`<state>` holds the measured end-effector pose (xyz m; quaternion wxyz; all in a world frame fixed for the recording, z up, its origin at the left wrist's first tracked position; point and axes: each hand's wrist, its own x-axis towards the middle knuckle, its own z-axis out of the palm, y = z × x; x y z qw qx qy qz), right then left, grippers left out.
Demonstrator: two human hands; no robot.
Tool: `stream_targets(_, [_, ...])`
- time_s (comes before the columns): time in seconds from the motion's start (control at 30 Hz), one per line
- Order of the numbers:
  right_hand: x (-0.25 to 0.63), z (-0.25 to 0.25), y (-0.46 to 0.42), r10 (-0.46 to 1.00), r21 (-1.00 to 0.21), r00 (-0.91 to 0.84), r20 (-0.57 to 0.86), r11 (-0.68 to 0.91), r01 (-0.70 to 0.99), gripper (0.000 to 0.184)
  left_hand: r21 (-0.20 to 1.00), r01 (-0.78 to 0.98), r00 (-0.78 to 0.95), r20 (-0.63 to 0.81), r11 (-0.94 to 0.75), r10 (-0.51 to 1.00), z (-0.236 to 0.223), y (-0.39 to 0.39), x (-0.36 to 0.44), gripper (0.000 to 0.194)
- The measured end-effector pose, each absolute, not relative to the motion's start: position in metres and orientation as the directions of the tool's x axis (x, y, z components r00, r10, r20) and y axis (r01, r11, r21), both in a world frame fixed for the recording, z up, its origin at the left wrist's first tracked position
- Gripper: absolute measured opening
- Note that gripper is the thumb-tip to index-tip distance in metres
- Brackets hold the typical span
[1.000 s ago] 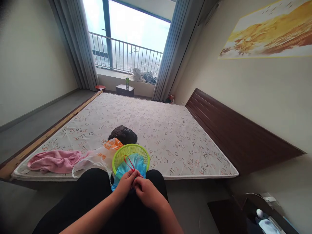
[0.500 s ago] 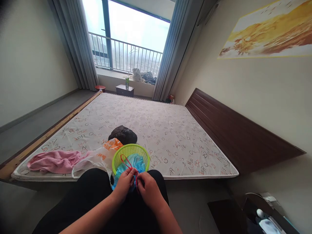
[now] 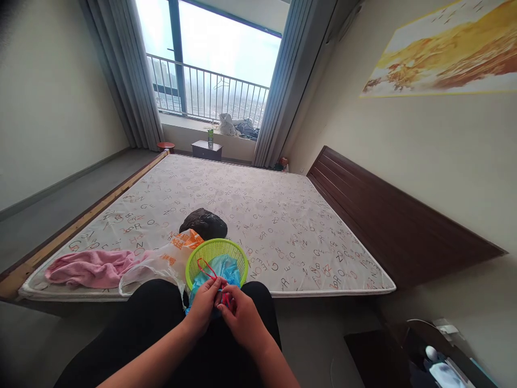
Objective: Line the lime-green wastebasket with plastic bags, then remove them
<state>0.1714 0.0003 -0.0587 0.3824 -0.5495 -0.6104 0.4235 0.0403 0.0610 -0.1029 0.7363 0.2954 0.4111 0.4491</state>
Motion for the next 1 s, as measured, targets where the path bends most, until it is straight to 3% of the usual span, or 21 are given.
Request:
stream_targets(0.07, [0.171, -0.058, 0.000, 0.997, -0.942, -0.076, 0.023, 0.047, 0.332, 0.019, 0.783, -0.448, 0.289, -0.330, 0.431, 0.899, -0.099, 0.060, 0.040, 0.053])
stream_targets(0.13, [0.171, -0.057, 0.000, 0.999, -0.951, -0.045, 0.023, 0.036, 0.308, 0.025, 0.736, -0.496, 0.312, -0.344, 0.461, 0.886, -0.096, 0.060, 0.040, 0.051])
stream_targets(0.37, [0.180, -0.064, 0.003, 0.999, -0.949, -0.017, -0.034, -0.027, 0.314, 0.034, 0.437, -0.656, 0.456, -0.420, 0.615, 0.784, -0.087, 0.059, 0.034, 0.027])
stream_targets(0.5, [0.192, -0.064, 0.005, 0.965, -0.910, 0.220, 0.141, 0.039, 0.412, 0.030, 0.420, -0.604, 0.554, -0.390, 0.678, 0.735, -0.082, 0.056, 0.032, 0.029])
stream_targets(0.63, [0.201, -0.061, 0.010, 0.962, -0.835, 0.088, 0.259, 0.178, 0.520, 0.025, 0.446, -0.540, 0.615, -0.370, 0.714, 0.696, -0.084, 0.054, 0.035, 0.035])
stream_targets(0.77, [0.201, -0.064, 0.012, 0.973, -0.822, 0.002, 0.231, 0.194, 0.536, 0.028, 0.481, -0.492, 0.650, -0.352, 0.726, 0.674, -0.090, 0.053, 0.037, 0.037])
stream_targets(1.0, [0.197, -0.060, 0.009, 0.996, -0.870, -0.078, 0.041, 0.074, 0.487, 0.024, 0.484, -0.468, 0.655, -0.371, 0.739, 0.659, -0.091, 0.052, 0.037, 0.033])
